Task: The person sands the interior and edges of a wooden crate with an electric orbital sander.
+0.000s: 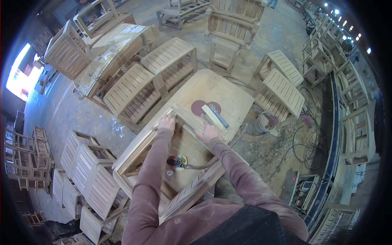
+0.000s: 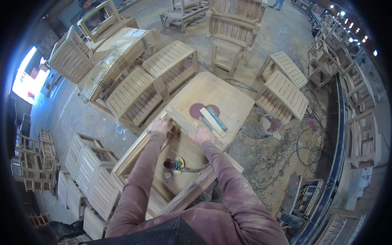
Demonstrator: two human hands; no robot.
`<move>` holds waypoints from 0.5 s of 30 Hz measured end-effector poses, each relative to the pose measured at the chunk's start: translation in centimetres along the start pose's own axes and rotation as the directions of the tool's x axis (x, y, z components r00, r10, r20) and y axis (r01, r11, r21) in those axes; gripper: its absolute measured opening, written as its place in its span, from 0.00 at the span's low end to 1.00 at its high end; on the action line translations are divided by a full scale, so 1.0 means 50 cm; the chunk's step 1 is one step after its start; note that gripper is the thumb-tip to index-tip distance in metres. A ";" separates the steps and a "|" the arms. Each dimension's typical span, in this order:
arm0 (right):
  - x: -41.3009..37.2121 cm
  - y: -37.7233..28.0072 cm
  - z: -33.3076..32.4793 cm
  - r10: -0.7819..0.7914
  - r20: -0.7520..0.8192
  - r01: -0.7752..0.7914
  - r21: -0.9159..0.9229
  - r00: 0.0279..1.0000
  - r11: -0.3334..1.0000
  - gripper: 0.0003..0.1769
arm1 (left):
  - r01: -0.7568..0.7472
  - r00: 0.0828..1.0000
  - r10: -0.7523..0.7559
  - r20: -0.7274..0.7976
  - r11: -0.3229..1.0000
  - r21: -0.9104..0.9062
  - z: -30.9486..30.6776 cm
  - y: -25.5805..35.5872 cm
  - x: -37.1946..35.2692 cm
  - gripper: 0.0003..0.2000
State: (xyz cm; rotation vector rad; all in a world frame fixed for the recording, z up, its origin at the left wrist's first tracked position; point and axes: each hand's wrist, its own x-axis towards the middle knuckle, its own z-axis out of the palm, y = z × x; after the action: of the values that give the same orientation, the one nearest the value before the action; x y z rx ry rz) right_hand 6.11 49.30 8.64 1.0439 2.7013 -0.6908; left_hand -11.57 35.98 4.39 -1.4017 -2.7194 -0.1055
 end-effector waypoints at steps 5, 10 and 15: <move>0.003 -0.001 0.000 -0.037 -0.031 0.038 0.014 0.999 0.999 0.37 | -0.054 0.998 0.057 -0.030 0.995 0.083 -0.006 -0.016 -0.040 0.08; -0.005 -0.007 -0.004 -0.023 -0.029 0.024 0.023 0.999 0.999 0.37 | -0.008 1.000 0.006 0.028 0.998 0.063 0.001 0.021 0.044 0.08; -0.009 -0.005 -0.005 -0.007 -0.032 0.008 0.040 0.999 0.999 0.38 | 0.102 0.995 -0.103 -0.001 0.994 -0.031 -0.011 0.015 0.003 0.08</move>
State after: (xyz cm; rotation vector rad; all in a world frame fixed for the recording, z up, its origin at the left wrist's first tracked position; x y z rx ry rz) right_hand 6.28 48.98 9.07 1.0632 2.7311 -0.7386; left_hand -11.05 36.49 4.97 -1.2679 -2.7988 -0.1562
